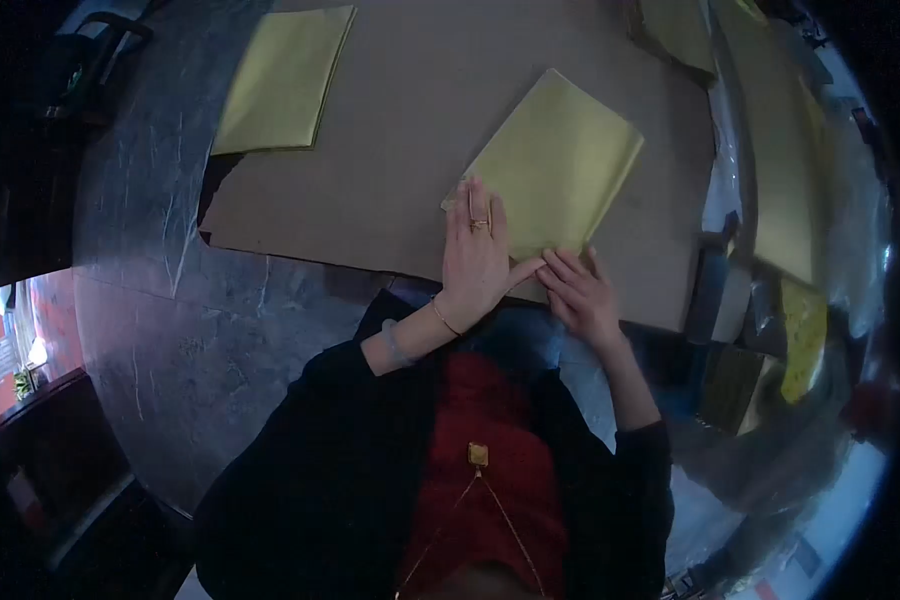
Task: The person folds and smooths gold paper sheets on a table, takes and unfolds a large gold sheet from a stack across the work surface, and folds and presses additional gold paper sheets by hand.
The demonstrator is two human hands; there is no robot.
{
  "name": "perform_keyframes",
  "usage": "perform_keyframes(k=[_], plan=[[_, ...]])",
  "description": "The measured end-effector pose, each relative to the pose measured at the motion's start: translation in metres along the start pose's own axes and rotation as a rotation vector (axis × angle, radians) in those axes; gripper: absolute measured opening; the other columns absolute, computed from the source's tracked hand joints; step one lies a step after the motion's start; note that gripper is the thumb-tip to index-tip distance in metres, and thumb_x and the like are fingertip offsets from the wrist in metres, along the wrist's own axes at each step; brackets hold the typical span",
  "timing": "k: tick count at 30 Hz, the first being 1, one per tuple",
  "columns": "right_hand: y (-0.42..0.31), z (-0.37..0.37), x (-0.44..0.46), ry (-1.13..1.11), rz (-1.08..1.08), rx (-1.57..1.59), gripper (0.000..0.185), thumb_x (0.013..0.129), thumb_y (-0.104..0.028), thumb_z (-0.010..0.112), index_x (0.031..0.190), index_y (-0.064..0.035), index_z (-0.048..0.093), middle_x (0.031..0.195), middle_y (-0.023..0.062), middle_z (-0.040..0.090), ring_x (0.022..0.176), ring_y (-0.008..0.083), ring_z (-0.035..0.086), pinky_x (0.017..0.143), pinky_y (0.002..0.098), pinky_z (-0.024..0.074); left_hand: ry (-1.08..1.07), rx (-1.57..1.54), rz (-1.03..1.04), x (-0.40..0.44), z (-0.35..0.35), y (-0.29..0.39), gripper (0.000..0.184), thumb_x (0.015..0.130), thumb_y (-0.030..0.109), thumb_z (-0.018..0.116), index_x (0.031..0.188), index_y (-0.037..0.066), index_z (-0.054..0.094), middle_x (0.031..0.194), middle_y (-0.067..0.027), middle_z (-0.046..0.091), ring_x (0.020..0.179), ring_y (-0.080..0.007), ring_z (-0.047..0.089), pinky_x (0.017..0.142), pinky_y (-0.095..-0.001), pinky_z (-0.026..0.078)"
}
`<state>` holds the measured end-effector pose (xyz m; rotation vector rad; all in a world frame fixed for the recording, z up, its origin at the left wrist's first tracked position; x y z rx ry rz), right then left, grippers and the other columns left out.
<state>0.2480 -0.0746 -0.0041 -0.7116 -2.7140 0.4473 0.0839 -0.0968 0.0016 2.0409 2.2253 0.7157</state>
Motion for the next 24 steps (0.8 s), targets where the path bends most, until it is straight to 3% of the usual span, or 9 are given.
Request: perform_keyframes(k=[10,24], plan=[[-0.0013,-0.0031,0.0005,0.010,0.028,0.030,0.044,0.078,-0.010,0.066,0.120,-0.0201,0.061,0.133,-0.0009,0.053,0.124,0.0187,0.048,0.110,0.0455,0.0270,-0.059,0.061,-0.032,0.0010,0.0026,0.0013,0.097,0.074,0.063,0.060,0.129,-0.013,0.038,0.138,-0.0361,0.027,0.130,-0.0496,0.025,0.105,-0.0554,0.027],[0.0013,-0.0037,0.0031,0.030,0.071,0.113,0.028,0.080,-0.008,0.065,0.107,-0.0123,0.063,0.128,0.0059,0.057,0.121,0.0233,0.051,0.107,0.0445,0.0329,-0.099,0.067,-0.087,-0.0001,0.0088,0.0050,0.103,0.072,0.068,0.056,0.131,-0.013,0.036,0.141,-0.0367,0.021,0.134,-0.0478,0.021,0.107,-0.0531,0.025]])
Point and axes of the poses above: each hand's wrist, its own x-axis towards the middle knuckle, its own z-axis out of the palm, y = z × x, the point moved 6 cm from there along x, towards the middle knuckle
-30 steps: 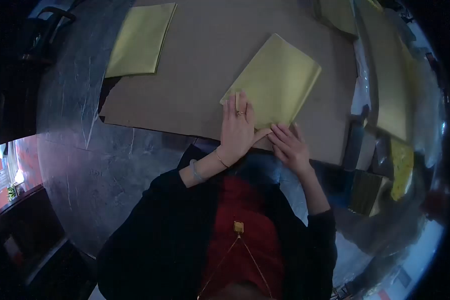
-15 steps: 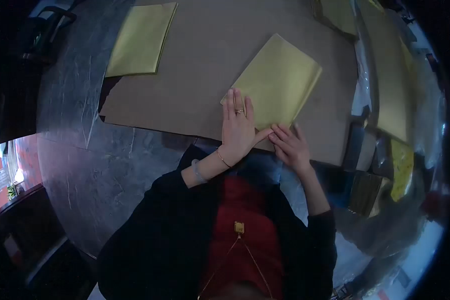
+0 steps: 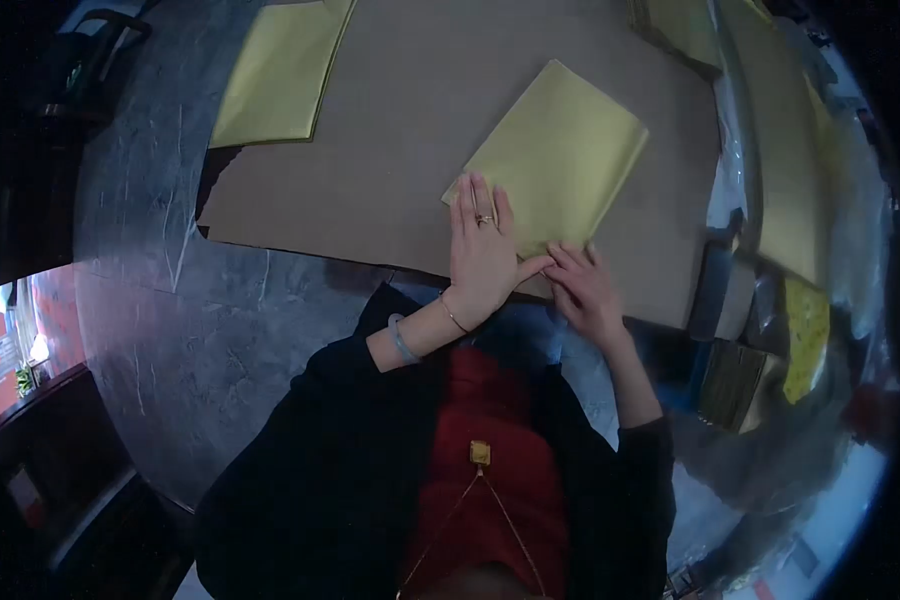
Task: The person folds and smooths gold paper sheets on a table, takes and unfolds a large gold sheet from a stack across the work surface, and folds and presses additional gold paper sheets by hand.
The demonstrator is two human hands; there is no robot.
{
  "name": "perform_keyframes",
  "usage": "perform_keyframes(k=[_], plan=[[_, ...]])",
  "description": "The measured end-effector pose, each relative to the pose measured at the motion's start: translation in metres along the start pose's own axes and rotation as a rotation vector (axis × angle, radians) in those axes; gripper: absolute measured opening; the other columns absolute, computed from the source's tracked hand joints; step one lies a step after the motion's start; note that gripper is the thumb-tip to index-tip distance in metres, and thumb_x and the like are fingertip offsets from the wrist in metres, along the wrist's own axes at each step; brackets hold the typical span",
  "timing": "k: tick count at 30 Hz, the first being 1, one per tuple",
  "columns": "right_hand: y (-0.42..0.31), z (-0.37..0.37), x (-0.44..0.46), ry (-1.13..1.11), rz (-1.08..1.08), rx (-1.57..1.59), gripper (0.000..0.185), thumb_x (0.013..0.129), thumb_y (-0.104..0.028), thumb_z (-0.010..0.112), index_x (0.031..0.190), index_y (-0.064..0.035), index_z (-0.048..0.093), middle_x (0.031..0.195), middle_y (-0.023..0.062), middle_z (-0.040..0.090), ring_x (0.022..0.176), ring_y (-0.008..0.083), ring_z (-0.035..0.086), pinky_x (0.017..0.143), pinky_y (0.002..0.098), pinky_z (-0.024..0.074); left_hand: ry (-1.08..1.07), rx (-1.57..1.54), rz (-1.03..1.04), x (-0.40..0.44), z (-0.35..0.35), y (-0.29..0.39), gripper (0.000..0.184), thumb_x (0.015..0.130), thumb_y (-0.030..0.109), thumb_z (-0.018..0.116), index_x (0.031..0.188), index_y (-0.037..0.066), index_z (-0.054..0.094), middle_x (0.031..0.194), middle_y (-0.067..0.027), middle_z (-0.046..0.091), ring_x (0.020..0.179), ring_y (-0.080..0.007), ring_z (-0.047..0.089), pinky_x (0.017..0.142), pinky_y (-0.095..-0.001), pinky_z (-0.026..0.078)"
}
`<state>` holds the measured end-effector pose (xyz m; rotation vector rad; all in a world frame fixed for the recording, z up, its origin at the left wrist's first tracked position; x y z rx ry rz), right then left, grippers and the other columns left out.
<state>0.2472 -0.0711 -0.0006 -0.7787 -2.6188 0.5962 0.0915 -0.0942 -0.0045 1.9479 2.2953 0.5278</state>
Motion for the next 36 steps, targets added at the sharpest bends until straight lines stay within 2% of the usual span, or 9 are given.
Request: perform_keyframes(k=[7,13,16,19,22,23,28,34,36], plan=[[0.000,0.002,0.002,0.003,-0.002,0.024,0.028,0.079,-0.007,0.066,0.106,-0.0093,0.061,0.128,0.0076,0.056,0.119,0.0267,0.052,0.104,0.0446,0.0368,0.041,0.037,0.022,-0.001,-0.001,0.001,0.102,0.072,0.068,0.056,0.132,-0.012,0.036,0.141,-0.0370,0.021,0.133,-0.0483,0.022,0.107,-0.0523,0.025],[-0.002,0.001,0.001,0.013,-0.010,0.022,0.034,0.078,-0.005,0.067,0.110,-0.0075,0.057,0.128,0.0091,0.056,0.119,0.0275,0.052,0.103,0.0445,0.0380,0.053,0.023,0.044,-0.003,0.001,0.005,0.093,0.077,0.064,0.055,0.132,-0.009,0.037,0.140,-0.0364,0.025,0.133,-0.0474,0.023,0.106,-0.0527,0.026],[-0.001,0.000,0.001,0.033,0.031,0.038,0.033,0.078,-0.006,0.067,0.108,-0.0065,0.056,0.128,0.0097,0.055,0.120,0.0278,0.051,0.103,0.0443,0.0382,0.082,0.018,0.044,-0.003,-0.002,0.006,0.083,0.081,0.056,0.056,0.131,-0.008,0.040,0.140,-0.0336,0.027,0.131,-0.0464,0.027,0.105,-0.0517,0.029],[-0.003,-0.004,0.003,0.059,0.055,0.118,0.031,0.078,-0.007,0.068,0.106,-0.0060,0.055,0.128,0.0101,0.055,0.119,0.0281,0.052,0.103,0.0439,0.0385,0.081,-0.069,0.097,-0.003,-0.008,-0.005,0.062,0.085,0.037,0.060,0.128,-0.006,0.044,0.139,-0.0268,0.033,0.130,-0.0436,0.031,0.102,-0.0483,0.035],[-0.002,-0.005,0.003,0.058,0.065,0.119,0.029,0.078,-0.007,0.068,0.105,-0.0056,0.055,0.127,0.0103,0.055,0.119,0.0282,0.052,0.102,0.0434,0.0388,0.162,-0.066,0.062,-0.001,-0.029,-0.029,0.063,0.085,0.036,0.061,0.130,-0.005,0.043,0.140,-0.0245,0.035,0.131,-0.0420,0.032,0.104,-0.0480,0.033],[0.000,-0.003,0.002,0.055,0.066,0.125,0.029,0.078,-0.008,0.067,0.105,-0.0055,0.055,0.128,0.0103,0.055,0.119,0.0283,0.052,0.103,0.0432,0.0387,0.164,-0.029,0.001,-0.001,-0.034,-0.035,0.065,0.083,0.032,0.062,0.132,-0.005,0.040,0.141,-0.0230,0.034,0.132,-0.0387,0.030,0.106,-0.0488,0.027],[0.000,-0.002,0.001,0.063,0.035,0.085,0.028,0.079,-0.007,0.067,0.104,-0.0052,0.055,0.127,0.0102,0.055,0.118,0.0282,0.052,0.102,0.0429,0.0391,0.132,-0.088,-0.004,-0.013,-0.022,-0.047,0.066,0.087,0.038,0.059,0.134,-0.002,0.038,0.142,-0.0206,0.035,0.132,-0.0361,0.033,0.106,-0.0493,0.027],[-0.004,-0.001,0.003,0.068,-0.008,0.010,0.031,0.078,-0.009,0.069,0.105,-0.0044,0.055,0.124,0.0110,0.057,0.114,0.0288,0.055,0.100,0.0439,0.0412,0.193,-0.213,0.014,-0.015,-0.025,-0.047,0.066,0.084,0.037,0.064,0.133,0.000,0.041,0.136,-0.0179,0.044,0.128,-0.0333,0.040,0.103,-0.0509,0.032],[-0.003,-0.001,0.003,0.144,0.033,0.040,0.032,0.077,-0.012,0.071,0.105,-0.0036,0.058,0.121,0.0112,0.059,0.113,0.0289,0.056,0.098,0.0446,0.0423,0.204,-0.213,0.019,-0.016,-0.026,-0.047,0.066,0.083,0.037,0.066,0.132,0.000,0.042,0.134,-0.0179,0.046,0.127,-0.0335,0.042,0.103,-0.0506,0.032]])
Point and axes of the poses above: each hand's wrist, its own x-axis towards the middle knuckle, its own z-axis out of the palm, y = z × x, the point moved 6 cm from there along x, towards the middle knuckle
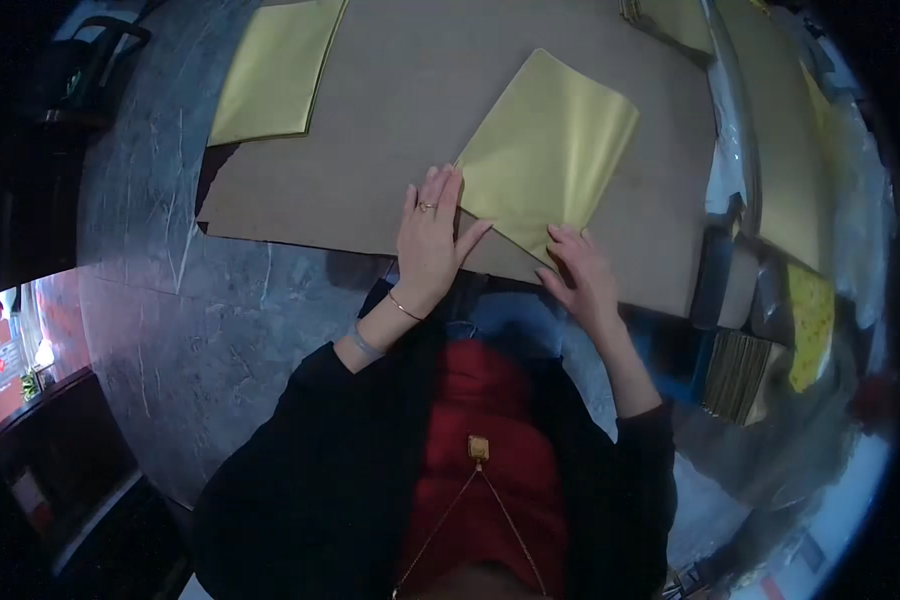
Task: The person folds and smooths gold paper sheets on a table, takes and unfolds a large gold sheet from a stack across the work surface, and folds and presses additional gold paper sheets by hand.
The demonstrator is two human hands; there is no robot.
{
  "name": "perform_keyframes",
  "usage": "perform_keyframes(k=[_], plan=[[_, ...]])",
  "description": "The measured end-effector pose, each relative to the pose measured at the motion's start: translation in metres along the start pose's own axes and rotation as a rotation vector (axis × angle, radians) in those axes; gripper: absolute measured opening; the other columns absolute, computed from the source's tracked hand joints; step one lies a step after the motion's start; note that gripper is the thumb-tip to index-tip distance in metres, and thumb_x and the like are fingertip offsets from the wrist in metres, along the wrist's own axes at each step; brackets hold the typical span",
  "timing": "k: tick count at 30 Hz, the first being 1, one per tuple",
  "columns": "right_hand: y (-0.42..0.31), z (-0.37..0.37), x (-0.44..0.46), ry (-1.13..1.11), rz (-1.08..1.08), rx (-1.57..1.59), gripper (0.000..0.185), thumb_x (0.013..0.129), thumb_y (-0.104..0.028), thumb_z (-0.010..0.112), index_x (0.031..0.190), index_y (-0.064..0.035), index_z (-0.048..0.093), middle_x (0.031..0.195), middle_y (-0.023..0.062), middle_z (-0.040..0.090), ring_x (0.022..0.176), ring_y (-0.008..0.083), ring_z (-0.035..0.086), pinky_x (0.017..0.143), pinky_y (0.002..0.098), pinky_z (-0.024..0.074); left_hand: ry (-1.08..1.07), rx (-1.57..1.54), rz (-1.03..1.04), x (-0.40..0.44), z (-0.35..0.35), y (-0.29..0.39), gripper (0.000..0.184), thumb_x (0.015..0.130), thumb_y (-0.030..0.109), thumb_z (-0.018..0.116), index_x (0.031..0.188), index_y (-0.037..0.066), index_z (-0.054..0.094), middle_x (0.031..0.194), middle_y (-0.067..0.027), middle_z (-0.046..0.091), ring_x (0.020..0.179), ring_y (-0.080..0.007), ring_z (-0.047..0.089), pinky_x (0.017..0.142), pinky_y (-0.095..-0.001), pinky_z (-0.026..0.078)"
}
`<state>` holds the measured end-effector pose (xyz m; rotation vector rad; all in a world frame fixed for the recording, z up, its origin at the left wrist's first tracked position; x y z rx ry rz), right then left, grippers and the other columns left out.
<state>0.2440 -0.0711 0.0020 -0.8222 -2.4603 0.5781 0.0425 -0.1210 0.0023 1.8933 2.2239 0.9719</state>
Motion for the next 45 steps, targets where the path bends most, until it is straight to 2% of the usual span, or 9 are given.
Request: perform_keyframes(k=[8,15,25,28,30,31,35,41,45], plan=[[-0.010,0.001,0.000,0.125,-0.066,-0.116,0.027,0.077,-0.010,0.073,0.102,-0.0036,0.065,0.118,0.0111,0.061,0.111,0.0276,0.059,0.097,0.0435,0.0441,0.030,-0.073,0.022,0.004,-0.012,-0.009,0.068,0.077,0.036,0.071,0.130,0.002,0.045,0.125,-0.0192,0.054,0.119,-0.0340,0.051,0.101,-0.0482,0.038],[-0.006,0.003,-0.002,0.130,-0.084,-0.110,0.028,0.076,-0.008,0.073,0.102,-0.0036,0.065,0.117,0.0111,0.062,0.111,0.0267,0.059,0.098,0.0449,0.0429,0.051,-0.049,0.033,0.007,-0.015,-0.014,0.063,0.076,0.035,0.073,0.126,0.004,0.050,0.122,-0.0142,0.058,0.115,-0.0283,0.055,0.100,-0.0465,0.040],[-0.004,0.006,-0.005,0.110,-0.113,-0.132,0.027,0.076,-0.009,0.072,0.102,-0.0071,0.066,0.117,0.0099,0.062,0.110,0.0258,0.059,0.098,0.0453,0.0431,-0.081,-0.240,0.002,0.019,-0.023,-0.043,0.040,0.078,0.021,0.071,0.115,0.009,0.061,0.120,-0.0101,0.060,0.114,-0.0278,0.055,0.099,-0.0405,0.042],[-0.008,0.006,-0.005,0.116,-0.086,-0.177,0.025,0.076,-0.010,0.071,0.101,-0.0080,0.066,0.119,0.0090,0.061,0.110,0.0245,0.059,0.099,0.0432,0.0425,-0.168,-0.277,0.000,0.026,-0.023,-0.046,0.041,0.075,0.020,0.073,0.114,0.012,0.062,0.131,-0.0114,0.053,0.126,-0.0302,0.044,0.104,-0.0433,0.034],[-0.015,0.005,-0.006,0.139,-0.111,-0.244,0.024,0.077,-0.010,0.071,0.100,-0.0083,0.066,0.119,0.0081,0.061,0.110,0.0239,0.059,0.099,0.0419,0.0420,-0.176,-0.133,-0.125,0.031,-0.022,-0.050,0.045,0.071,0.021,0.075,0.113,0.015,0.062,0.142,-0.0121,0.040,0.136,-0.0342,0.028,0.108,-0.0497,0.024],[-0.018,0.003,-0.007,0.162,-0.135,-0.312,0.023,0.077,-0.011,0.071,0.099,-0.0086,0.066,0.120,0.0073,0.061,0.109,0.0232,0.059,0.100,0.0405,0.0416,-0.223,-0.210,-0.177,0.034,-0.016,-0.057,0.047,0.068,0.023,0.076,0.113,0.018,0.063,0.148,-0.0127,0.031,0.139,-0.0371,0.018,0.109,-0.0568,0.014],[-0.019,0.002,-0.005,0.151,-0.178,-0.345,0.020,0.077,-0.012,0.070,0.096,-0.0085,0.065,0.121,0.0056,0.060,0.110,0.0218,0.059,0.101,0.0384,0.0409,-0.210,-0.242,-0.245,0.035,-0.019,-0.051,0.046,0.064,0.017,0.075,0.109,0.018,0.064,0.147,-0.0136,0.032,0.140,-0.0348,0.018,0.110,-0.0554,0.012],[-0.014,0.007,0.010,-0.108,-0.163,-0.225,0.021,0.077,-0.011,0.068,0.097,-0.0076,0.062,0.127,0.0054,0.056,0.114,0.0218,0.054,0.099,0.0400,0.0417,-0.344,-0.189,-0.163,0.031,-0.014,-0.054,0.036,0.072,0.021,0.070,0.108,0.025,0.068,0.150,-0.0050,0.030,0.142,-0.0334,0.011,0.110,-0.0566,0.004],[-0.025,0.004,0.017,-0.169,-0.212,-0.187,0.039,0.071,-0.012,0.069,0.110,-0.0125,0.060,0.129,0.0060,0.051,0.113,0.0245,0.051,0.097,0.0408,0.0406,-0.353,-0.186,-0.124,0.031,-0.013,-0.057,0.029,0.074,0.022,0.068,0.102,0.027,0.071,0.150,-0.0027,0.030,0.142,-0.0309,0.012,0.110,-0.0568,0.003]])
Point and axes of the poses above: each hand's wrist, its own x-axis towards the middle knuckle, its own z-axis out of the palm, y = z × x, the point moved 6 cm from there along x, towards the middle knuckle
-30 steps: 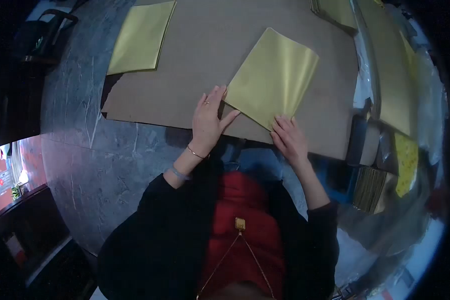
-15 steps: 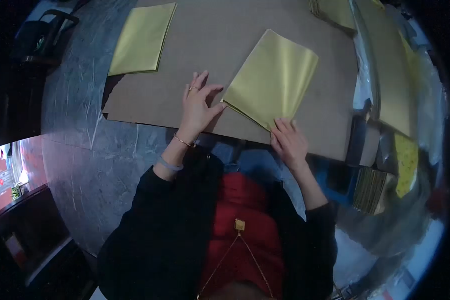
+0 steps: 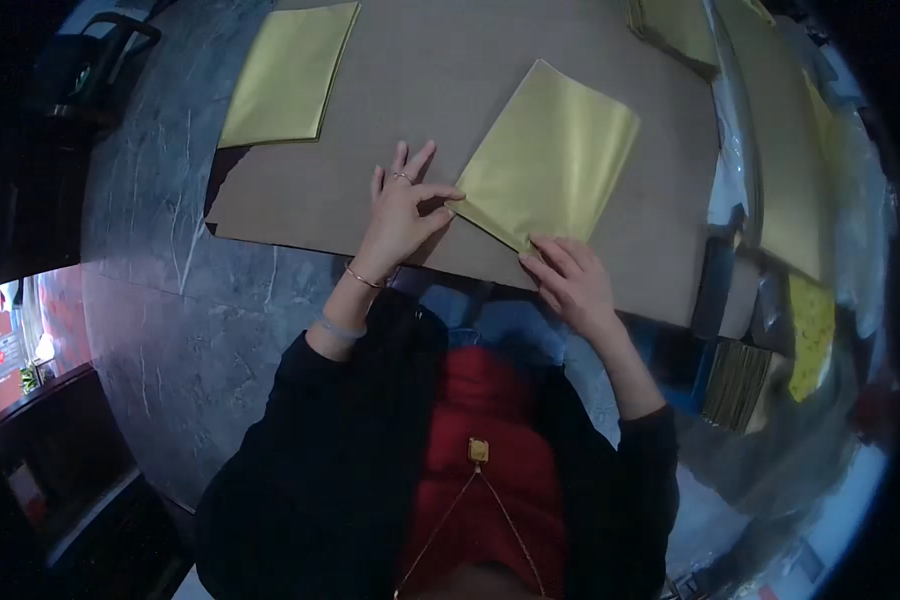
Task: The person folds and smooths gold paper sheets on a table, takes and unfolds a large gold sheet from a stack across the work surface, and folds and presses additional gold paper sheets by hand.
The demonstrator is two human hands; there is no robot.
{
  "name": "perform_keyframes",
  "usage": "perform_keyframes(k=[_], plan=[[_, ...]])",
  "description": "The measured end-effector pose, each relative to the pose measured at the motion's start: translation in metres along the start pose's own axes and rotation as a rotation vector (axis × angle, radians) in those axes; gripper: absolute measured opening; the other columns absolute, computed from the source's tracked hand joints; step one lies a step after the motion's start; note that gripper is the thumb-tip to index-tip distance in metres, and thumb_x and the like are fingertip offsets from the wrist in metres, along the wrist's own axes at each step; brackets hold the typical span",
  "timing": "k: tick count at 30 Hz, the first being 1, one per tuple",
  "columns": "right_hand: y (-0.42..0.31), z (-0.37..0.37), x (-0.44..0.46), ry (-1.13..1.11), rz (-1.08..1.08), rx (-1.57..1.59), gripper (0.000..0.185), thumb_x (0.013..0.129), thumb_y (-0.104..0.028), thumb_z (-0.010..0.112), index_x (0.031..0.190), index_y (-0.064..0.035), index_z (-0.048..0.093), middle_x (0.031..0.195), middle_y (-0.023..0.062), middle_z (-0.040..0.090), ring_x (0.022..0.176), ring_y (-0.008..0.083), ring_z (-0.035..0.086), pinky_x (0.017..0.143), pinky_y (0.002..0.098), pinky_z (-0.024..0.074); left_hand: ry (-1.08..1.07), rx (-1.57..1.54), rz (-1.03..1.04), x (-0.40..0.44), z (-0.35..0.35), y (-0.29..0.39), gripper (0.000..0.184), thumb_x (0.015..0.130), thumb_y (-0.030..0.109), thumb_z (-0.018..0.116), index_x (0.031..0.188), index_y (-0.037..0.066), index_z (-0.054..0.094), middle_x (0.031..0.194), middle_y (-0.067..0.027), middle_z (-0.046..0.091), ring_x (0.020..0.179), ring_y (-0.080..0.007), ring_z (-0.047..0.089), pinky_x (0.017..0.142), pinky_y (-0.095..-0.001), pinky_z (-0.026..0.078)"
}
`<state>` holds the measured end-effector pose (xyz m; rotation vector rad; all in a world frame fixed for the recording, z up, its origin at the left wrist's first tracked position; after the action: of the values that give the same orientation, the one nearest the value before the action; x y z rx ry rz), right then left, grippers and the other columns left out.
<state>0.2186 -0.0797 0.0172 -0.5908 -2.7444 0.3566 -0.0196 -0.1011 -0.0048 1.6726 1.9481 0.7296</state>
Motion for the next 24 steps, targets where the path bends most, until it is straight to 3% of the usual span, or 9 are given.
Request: perform_keyframes(k=[4,11,13,17,19,20,21,23,24], plan=[[0.000,0.004,0.000,-0.047,0.011,-0.004,0.055,0.068,-0.012,0.069,0.121,-0.0167,0.056,0.131,0.0059,0.048,0.113,0.0255,0.050,0.099,0.0418,0.0379,-0.010,-0.013,-0.003,0.001,0.001,-0.002,0.029,0.074,0.023,0.068,0.102,0.028,0.071,0.150,-0.0019,0.029,0.142,-0.0296,0.012,0.110,-0.0573,0.002],[-0.001,0.007,-0.003,-0.068,0.036,-0.007,0.058,0.066,-0.012,0.069,0.122,-0.0167,0.055,0.133,0.0058,0.047,0.115,0.0251,0.048,0.101,0.0439,0.0362,-0.026,-0.011,0.001,0.001,-0.001,-0.001,0.030,0.073,0.024,0.069,0.102,0.028,0.071,0.150,-0.0005,0.029,0.142,-0.0285,0.013,0.110,-0.0569,0.004],[0.000,0.009,-0.005,-0.051,0.049,0.010,0.058,0.066,-0.011,0.069,0.121,-0.0165,0.055,0.135,0.0054,0.046,0.116,0.0252,0.048,0.101,0.0445,0.0358,-0.015,-0.014,0.002,0.002,-0.002,0.000,0.028,0.071,0.022,0.066,0.098,0.027,0.072,0.149,-0.0064,0.033,0.141,-0.0324,0.016,0.109,-0.0570,0.004],[0.001,0.014,-0.006,-0.067,0.045,-0.005,0.058,0.066,-0.010,0.068,0.122,-0.0162,0.055,0.137,0.0051,0.045,0.116,0.0252,0.047,0.102,0.0452,0.0353,0.027,-0.010,0.013,-0.001,-0.003,0.005,0.026,0.072,0.023,0.065,0.097,0.025,0.072,0.146,-0.0066,0.037,0.141,-0.0311,0.019,0.110,-0.0564,0.006],[0.002,0.015,-0.007,-0.023,0.042,-0.006,0.057,0.066,-0.009,0.068,0.121,-0.0157,0.055,0.138,0.0048,0.044,0.116,0.0254,0.047,0.102,0.0459,0.0350,0.065,0.075,0.121,-0.004,-0.001,0.011,0.025,0.074,0.020,0.068,0.099,0.023,0.071,0.144,-0.0007,0.040,0.139,-0.0261,0.025,0.110,-0.0548,0.013],[0.002,0.014,-0.006,-0.020,0.043,-0.009,0.057,0.066,-0.009,0.068,0.121,-0.0157,0.055,0.138,0.0048,0.044,0.116,0.0254,0.047,0.102,0.0459,0.0350,0.111,0.131,0.267,-0.009,-0.001,0.021,0.028,0.078,0.014,0.063,0.106,0.017,0.068,0.139,-0.0025,0.046,0.134,-0.0254,0.035,0.110,-0.0485,0.023],[0.002,0.014,-0.006,-0.026,0.046,0.002,0.057,0.066,-0.009,0.068,0.121,-0.0154,0.055,0.138,0.0050,0.044,0.116,0.0256,0.047,0.102,0.0461,0.0351,0.111,0.131,0.271,-0.012,0.003,0.022,0.028,0.078,0.014,0.063,0.106,0.017,0.068,0.139,-0.0025,0.046,0.134,-0.0254,0.035,0.110,-0.0485,0.023],[0.001,0.014,-0.006,-0.034,0.052,0.013,0.056,0.066,-0.009,0.068,0.120,-0.0151,0.056,0.138,0.0051,0.044,0.115,0.0258,0.047,0.102,0.0462,0.0351,0.109,0.256,0.472,-0.024,0.020,0.037,0.026,0.081,0.016,0.059,0.106,0.009,0.064,0.129,-0.0084,0.053,0.126,-0.0269,0.044,0.105,-0.0434,0.033],[0.000,0.014,-0.006,-0.023,0.048,0.015,0.056,0.066,-0.009,0.068,0.120,-0.0147,0.056,0.138,0.0052,0.044,0.115,0.0260,0.047,0.102,0.0462,0.0352,0.141,0.289,0.473,-0.027,0.014,0.051,0.029,0.083,0.017,0.058,0.109,0.004,0.061,0.123,-0.0093,0.056,0.122,-0.0269,0.047,0.103,-0.0433,0.036]])
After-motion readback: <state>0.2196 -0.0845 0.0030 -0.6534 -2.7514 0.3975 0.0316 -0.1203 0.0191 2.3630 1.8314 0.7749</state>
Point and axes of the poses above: each hand's wrist, its own x-axis towards the middle knuckle, its own z-axis out of the palm, y = z × x, the point moved 6 cm from there along x, towards the middle knuckle
